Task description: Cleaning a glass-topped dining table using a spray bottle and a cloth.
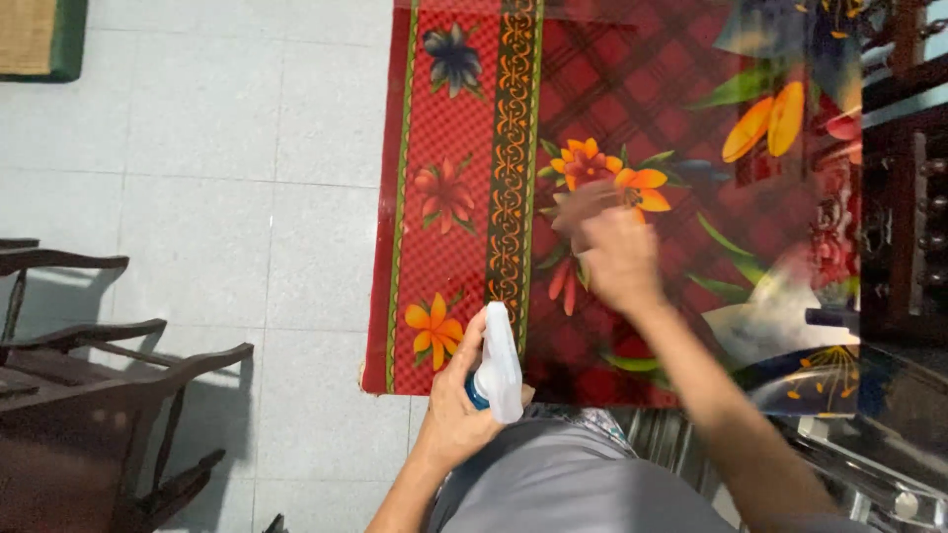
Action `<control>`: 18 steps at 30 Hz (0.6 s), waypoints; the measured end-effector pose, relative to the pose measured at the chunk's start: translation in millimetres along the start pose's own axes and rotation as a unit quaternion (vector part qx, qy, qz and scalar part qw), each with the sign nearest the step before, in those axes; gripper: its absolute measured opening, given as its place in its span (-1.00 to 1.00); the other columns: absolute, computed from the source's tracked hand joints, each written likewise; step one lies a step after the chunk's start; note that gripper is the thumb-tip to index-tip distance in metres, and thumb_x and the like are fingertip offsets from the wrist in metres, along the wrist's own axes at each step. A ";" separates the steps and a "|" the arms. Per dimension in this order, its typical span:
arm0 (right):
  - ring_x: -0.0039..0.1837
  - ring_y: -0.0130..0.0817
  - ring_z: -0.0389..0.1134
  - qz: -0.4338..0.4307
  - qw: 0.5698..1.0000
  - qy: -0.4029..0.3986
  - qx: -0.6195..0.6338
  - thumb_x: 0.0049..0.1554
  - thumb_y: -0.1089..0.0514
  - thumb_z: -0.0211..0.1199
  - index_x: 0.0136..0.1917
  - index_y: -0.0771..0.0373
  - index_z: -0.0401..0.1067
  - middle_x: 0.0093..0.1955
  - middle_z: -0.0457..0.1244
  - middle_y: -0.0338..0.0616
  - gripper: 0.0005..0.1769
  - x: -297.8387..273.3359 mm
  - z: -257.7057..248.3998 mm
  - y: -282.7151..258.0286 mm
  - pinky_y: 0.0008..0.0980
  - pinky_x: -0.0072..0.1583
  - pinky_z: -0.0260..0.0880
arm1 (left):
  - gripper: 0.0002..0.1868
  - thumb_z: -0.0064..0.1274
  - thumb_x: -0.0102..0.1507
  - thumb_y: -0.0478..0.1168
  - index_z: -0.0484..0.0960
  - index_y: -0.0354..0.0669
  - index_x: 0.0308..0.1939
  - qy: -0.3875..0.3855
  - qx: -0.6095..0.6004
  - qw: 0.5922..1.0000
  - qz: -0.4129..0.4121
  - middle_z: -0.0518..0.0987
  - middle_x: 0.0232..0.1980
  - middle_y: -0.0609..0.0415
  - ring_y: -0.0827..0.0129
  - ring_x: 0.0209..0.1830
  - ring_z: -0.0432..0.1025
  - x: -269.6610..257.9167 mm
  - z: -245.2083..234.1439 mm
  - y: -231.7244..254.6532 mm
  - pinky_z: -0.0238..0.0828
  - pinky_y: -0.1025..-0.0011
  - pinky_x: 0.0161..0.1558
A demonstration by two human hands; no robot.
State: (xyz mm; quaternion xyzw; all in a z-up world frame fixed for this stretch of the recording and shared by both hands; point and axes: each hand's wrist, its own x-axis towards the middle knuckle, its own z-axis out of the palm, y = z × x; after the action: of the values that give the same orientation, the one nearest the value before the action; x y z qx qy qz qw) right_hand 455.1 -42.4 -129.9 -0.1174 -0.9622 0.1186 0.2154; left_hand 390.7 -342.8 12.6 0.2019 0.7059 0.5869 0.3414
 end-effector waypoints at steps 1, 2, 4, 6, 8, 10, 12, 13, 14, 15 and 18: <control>0.29 0.10 0.21 0.003 1.000 0.001 -0.004 0.08 0.09 0.19 0.18 0.21 0.39 0.21 0.22 0.07 -0.61 -24.0 1.5 42.7 0.09 0.18 0.20 | 0.03 0.38 0.04 -0.22 0.21 -0.18 0.55 -0.004 -0.001 1.000 0.001 0.62 0.23 -0.02 0.40 0.22 0.48 2.6 -0.5 4.2 0.35 0.37 0.29; 0.41 0.14 0.15 0.098 0.994 -0.018 -0.053 0.16 0.08 0.17 0.29 0.22 0.34 0.34 0.18 0.13 -0.56 -48.4 2.0 85.3 0.13 0.28 0.15 | 0.04 0.38 0.03 -0.21 0.21 -0.17 0.55 -0.012 -0.003 1.000 0.001 0.63 0.20 -0.01 0.40 0.18 0.49 5.1 -0.7 8.7 0.37 0.38 0.27; 0.52 0.18 0.10 0.194 0.975 -0.031 -0.102 0.24 0.06 0.15 0.41 0.22 0.29 0.47 0.13 0.20 -0.50 -79.3 1.7 145.8 0.16 0.39 0.09 | 0.04 0.39 0.03 -0.21 0.22 -0.16 0.55 -0.022 -0.003 1.000 0.005 0.64 0.16 -0.01 0.41 0.15 0.49 9.8 -0.7 15.1 0.38 0.39 0.25; 0.61 0.31 -0.08 0.296 0.949 0.009 -0.111 0.29 0.02 0.12 0.58 0.28 0.20 0.60 -0.01 0.37 -0.35 -95.7 2.3 179.3 0.29 0.46 -0.11 | 0.06 0.38 0.00 -0.22 0.21 -0.16 0.54 -0.015 0.016 1.000 0.005 0.64 0.16 0.00 0.41 0.13 0.51 12.5 -1.0 18.7 0.38 0.39 0.24; 0.61 0.33 -0.13 0.366 0.923 0.033 -0.116 0.28 0.00 0.11 0.58 0.27 0.18 0.61 -0.04 0.40 -0.34 -84.0 27.4 180.6 0.33 0.47 -0.19 | 0.06 0.39 -0.01 -0.22 0.20 -0.18 0.54 -0.009 0.028 1.000 0.004 0.62 0.19 0.01 0.40 0.14 0.51 14.0 -0.7 15.1 0.39 0.39 0.22; 0.62 0.35 -0.19 0.436 0.889 0.055 -0.126 0.28 -0.02 0.09 0.58 0.27 0.16 0.62 -0.08 0.42 -0.33 -70.8 52.1 162.1 0.36 0.47 -0.26 | 0.07 0.39 -0.01 -0.22 0.20 -0.19 0.53 -0.008 0.037 0.999 0.001 0.61 0.22 0.02 0.40 0.15 0.51 12.7 4.2 6.6 0.40 0.39 0.20; 0.57 0.29 -0.03 0.391 0.878 0.106 -0.253 0.17 -0.02 0.14 0.46 0.24 0.31 0.53 0.07 0.33 -0.37 -43.4 82.1 126.7 0.39 0.39 -0.06 | 0.06 0.40 0.00 -0.23 0.18 -0.23 0.52 0.015 0.055 0.998 0.010 0.57 0.29 0.00 0.37 0.18 0.50 14.9 10.8 -4.7 0.40 0.37 0.19; 0.57 0.29 -0.03 0.399 0.874 0.111 -0.255 0.17 -0.02 0.14 0.46 0.24 0.31 0.53 0.07 0.33 -0.37 -6.7 60.2 81.5 0.39 0.39 -0.06 | 0.06 0.40 0.00 -0.23 0.18 -0.23 0.52 0.007 0.058 0.998 0.014 0.57 0.29 0.00 0.37 0.18 0.50 17.4 14.5 -7.3 0.40 0.37 0.19; 0.44 0.16 0.12 0.388 0.901 -0.018 -0.191 0.19 -0.02 0.13 0.29 0.18 0.40 0.38 0.18 0.16 -0.55 29.7 34.7 31.6 0.22 0.28 0.10 | 0.06 0.41 0.00 -0.25 0.18 -0.26 0.52 0.014 0.071 0.997 0.031 0.57 0.27 -0.02 0.35 0.18 0.49 20.5 18.7 -10.0 0.40 0.37 0.18; 0.31 0.02 0.27 0.370 0.909 -0.150 -0.121 0.20 -0.02 0.12 0.11 0.12 0.48 0.22 0.30 0.00 -0.71 61.0 3.3 -23.8 0.05 0.16 0.26 | 0.05 0.42 0.00 -0.27 0.19 -0.29 0.51 0.020 0.083 0.995 0.044 0.57 0.26 -0.03 0.34 0.17 0.49 21.6 23.8 -12.6 0.39 0.37 0.17; 0.50 0.24 0.03 0.142 0.986 -0.025 -0.078 0.02 -0.09 0.21 0.32 0.32 0.37 0.46 0.06 0.30 -0.33 19.5 79.2 -56.2 0.20 0.38 0.08 | 0.09 0.42 -0.01 -0.30 0.16 -0.27 0.54 0.007 0.057 0.998 0.004 0.60 -0.02 0.03 0.41 -0.07 0.50 30.0 43.4 -15.5 0.45 0.41 0.04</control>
State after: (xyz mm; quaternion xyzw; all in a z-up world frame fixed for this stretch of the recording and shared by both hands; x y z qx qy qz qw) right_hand 393.1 -104.2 -176.2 -0.2664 -0.9470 0.0759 0.1627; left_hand 403.1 -295.8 -13.1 0.2196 0.7396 0.5489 0.3217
